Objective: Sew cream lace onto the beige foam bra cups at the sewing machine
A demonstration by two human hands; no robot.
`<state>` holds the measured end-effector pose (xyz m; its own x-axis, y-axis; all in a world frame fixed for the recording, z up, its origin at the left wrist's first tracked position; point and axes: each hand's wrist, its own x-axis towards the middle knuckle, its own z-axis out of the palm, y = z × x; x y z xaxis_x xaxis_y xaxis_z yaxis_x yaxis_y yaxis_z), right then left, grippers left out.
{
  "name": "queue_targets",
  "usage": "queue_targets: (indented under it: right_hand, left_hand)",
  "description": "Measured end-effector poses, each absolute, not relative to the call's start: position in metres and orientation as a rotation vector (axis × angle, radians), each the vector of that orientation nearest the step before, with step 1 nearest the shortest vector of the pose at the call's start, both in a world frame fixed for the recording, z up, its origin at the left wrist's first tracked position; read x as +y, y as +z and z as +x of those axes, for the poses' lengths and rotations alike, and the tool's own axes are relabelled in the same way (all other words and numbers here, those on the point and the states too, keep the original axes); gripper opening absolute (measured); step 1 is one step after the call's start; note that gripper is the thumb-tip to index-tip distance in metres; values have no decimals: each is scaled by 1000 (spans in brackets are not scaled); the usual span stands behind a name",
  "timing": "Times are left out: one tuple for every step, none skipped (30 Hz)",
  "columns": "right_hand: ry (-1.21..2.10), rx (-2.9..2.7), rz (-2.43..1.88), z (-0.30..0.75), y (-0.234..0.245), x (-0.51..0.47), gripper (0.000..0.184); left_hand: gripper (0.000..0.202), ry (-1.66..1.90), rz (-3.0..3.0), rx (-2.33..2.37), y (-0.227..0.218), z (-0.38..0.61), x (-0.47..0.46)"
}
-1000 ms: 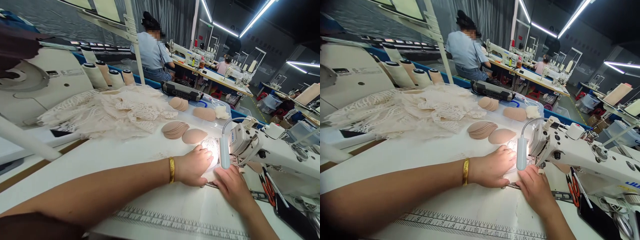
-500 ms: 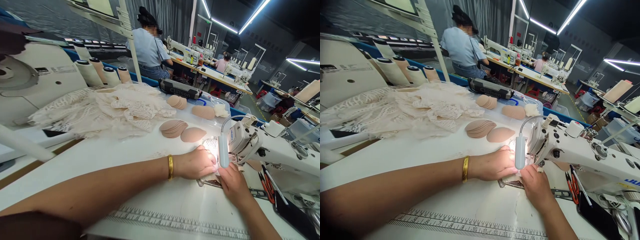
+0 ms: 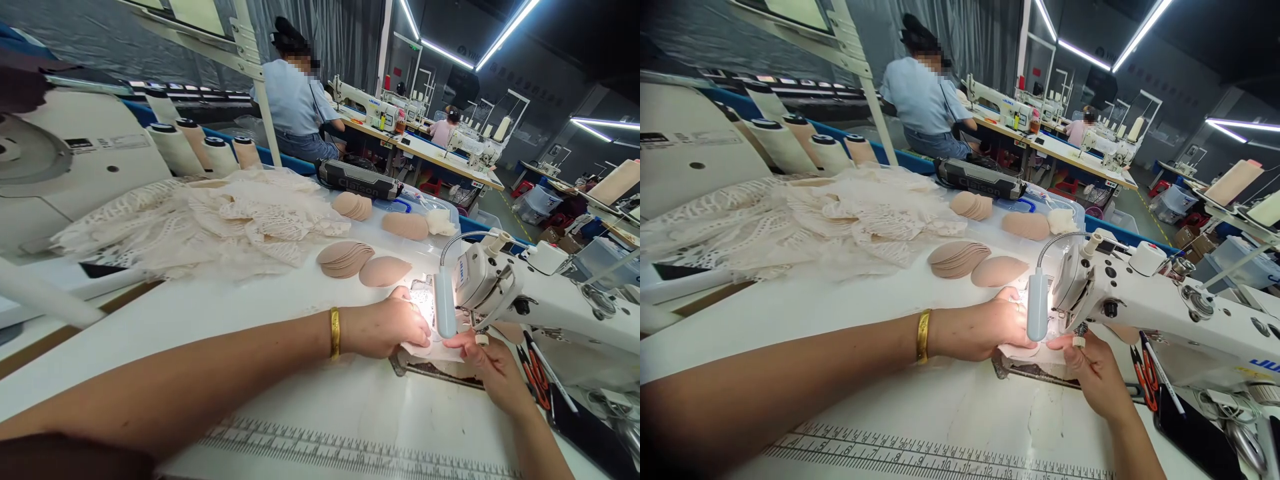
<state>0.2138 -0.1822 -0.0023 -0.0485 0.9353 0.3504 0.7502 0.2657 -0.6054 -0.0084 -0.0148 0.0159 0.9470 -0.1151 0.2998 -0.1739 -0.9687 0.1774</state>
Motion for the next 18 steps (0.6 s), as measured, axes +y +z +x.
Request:
queue_targets:
  right_hand:
    - [300,-1818,-1532,210,-7,-178,34]
    - [243,-1835,-1547,207,-12,-175,33]
    - [174,-1878,-1570,205,-17,-172,30]
    - [103,-1930,-1599,203,-21,-170,28]
    - [38,-1974,-1630,202,-25,-169,28]
    - [-12,-2004,-1662,202,-27,-168,29]
    - [-45,-2023,-1693,203,-29,-169,29]
    - [-66,-2036,-1721,204,-29,-169,28]
    - [-83,-2049,-1740,206,-29,-170,28]
    - [-99,-2065,-1753,208,-29,-170,28]
    - [-118,-2079,-1761,209,-29,-170,29]
    - [-140,-2089,-1763,210,-28,-170,30]
    - [-164,-2094,-1763,211,-28,-170,31]
    - [-188,-2096,-1761,212,-28,-170,32]
    - [-207,-2098,-1756,212,-28,-169,33]
    - [-221,-2101,-1751,212,-29,-169,33]
    - [-230,-2105,-1746,212,-29,-168,33]
    - [-242,-2108,-1741,212,-28,-167,33]
  left_hand:
    - [36,458,2904,-220,15,-7,-13]
    - [35,489,2909,-224,14,-6,-11]
    - [34,518,2914,-228,13,-5,-10]
    - [34,539,2919,-234,12,-4,-8]
    - [35,554,2924,-237,10,-3,-6]
    - [37,566,2926,-240,9,-2,-4]
    - [39,578,2925,-239,8,-2,-3]
    - [40,588,2923,-235,7,-1,-1]
    - [41,597,2918,-230,5,-1,0]
    - [41,606,2914,-229,4,-1,1]
    - [41,617,2909,-230,3,0,3]
    - [40,627,2907,-232,2,0,4]
    - [40,636,2907,-234,1,0,4]
    - [37,646,2907,-237,0,1,5]
    - [35,656,2908,-238,-1,1,5]
    - [32,664,2910,-236,-2,2,6]
    - [30,669,2914,-232,-3,2,6]
    - [28,672,2918,-230,-3,3,6]
